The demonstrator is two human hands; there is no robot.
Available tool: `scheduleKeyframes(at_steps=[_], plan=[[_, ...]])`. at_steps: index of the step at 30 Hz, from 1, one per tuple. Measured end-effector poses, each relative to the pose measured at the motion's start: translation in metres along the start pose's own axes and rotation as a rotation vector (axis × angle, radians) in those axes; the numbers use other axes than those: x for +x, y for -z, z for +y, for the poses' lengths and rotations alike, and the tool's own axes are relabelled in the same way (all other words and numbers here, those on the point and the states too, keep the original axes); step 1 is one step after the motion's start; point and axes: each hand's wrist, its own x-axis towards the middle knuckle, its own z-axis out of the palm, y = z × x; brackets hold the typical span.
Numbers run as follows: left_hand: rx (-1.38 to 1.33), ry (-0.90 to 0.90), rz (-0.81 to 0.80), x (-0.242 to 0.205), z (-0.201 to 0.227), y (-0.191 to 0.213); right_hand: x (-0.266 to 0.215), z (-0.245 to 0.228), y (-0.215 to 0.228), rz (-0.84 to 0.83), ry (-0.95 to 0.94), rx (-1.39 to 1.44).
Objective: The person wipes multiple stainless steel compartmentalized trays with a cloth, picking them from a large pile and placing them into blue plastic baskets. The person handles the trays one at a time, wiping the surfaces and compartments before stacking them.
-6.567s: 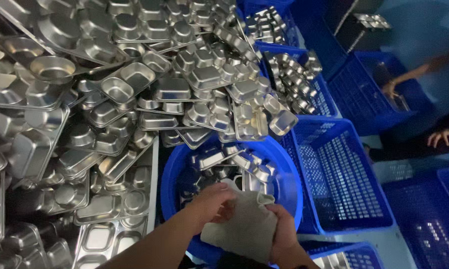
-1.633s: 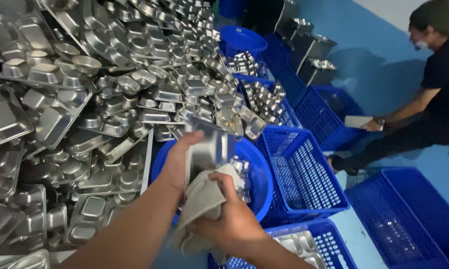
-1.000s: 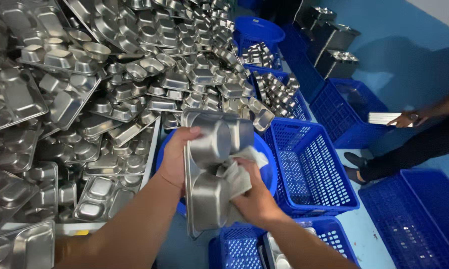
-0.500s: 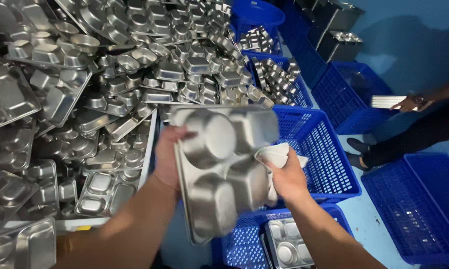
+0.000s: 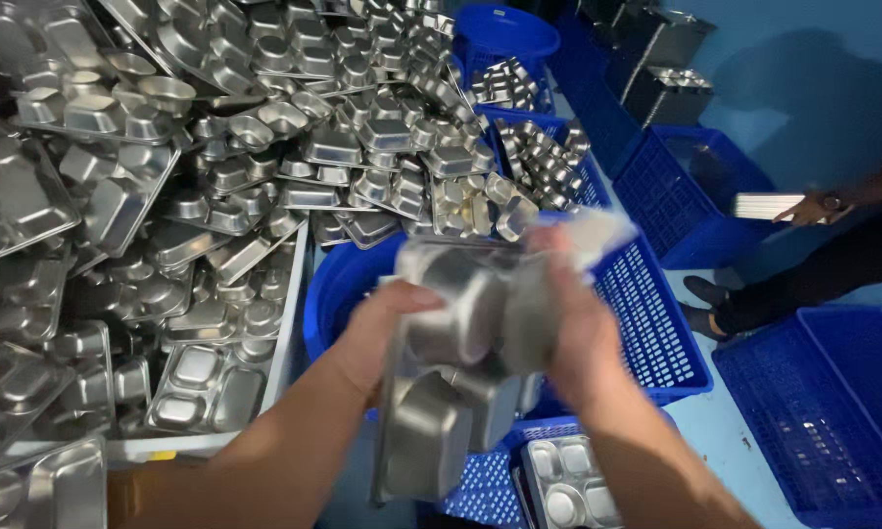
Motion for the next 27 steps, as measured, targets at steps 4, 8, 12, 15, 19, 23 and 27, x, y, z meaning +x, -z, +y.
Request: scheduleKeyframes(at_steps=[4,8,12,15,19,23,27], plan=[[-0.042,0.096,-0.123,-0.016,0.012,-0.011,-0.004,0.017,-0.021,-0.061,0.590,-0.584],[-0.022,-0.037,-0.038,-0.039,0.033,-0.030,0.064,-0.016,0.017,-0.047,0.096,-0.347],[-0.127,-0.358,-0.058,-0.044,0.058,-0.045,0.072,-0.013,0.048,-0.252,-0.247,-0.083],[-0.158,-0.458,-0.035,-0.048,0.070,-0.048,0.061,-0.002,0.047,-0.331,-0.335,0.027],[-0.105,-0.447,0.326,-0.032,0.058,-0.061,0.033,0.014,0.039,-0.313,-0.280,0.065],[-0.206,-0.426,0.107,-0.004,0.042,-0.066,-0.003,0.042,0.022,-0.249,-0.140,-0.039],[-0.116,-0.355,0.095,0.021,0.037,-0.054,-0.040,0.061,-0.003,-0.261,0.100,-0.264]])
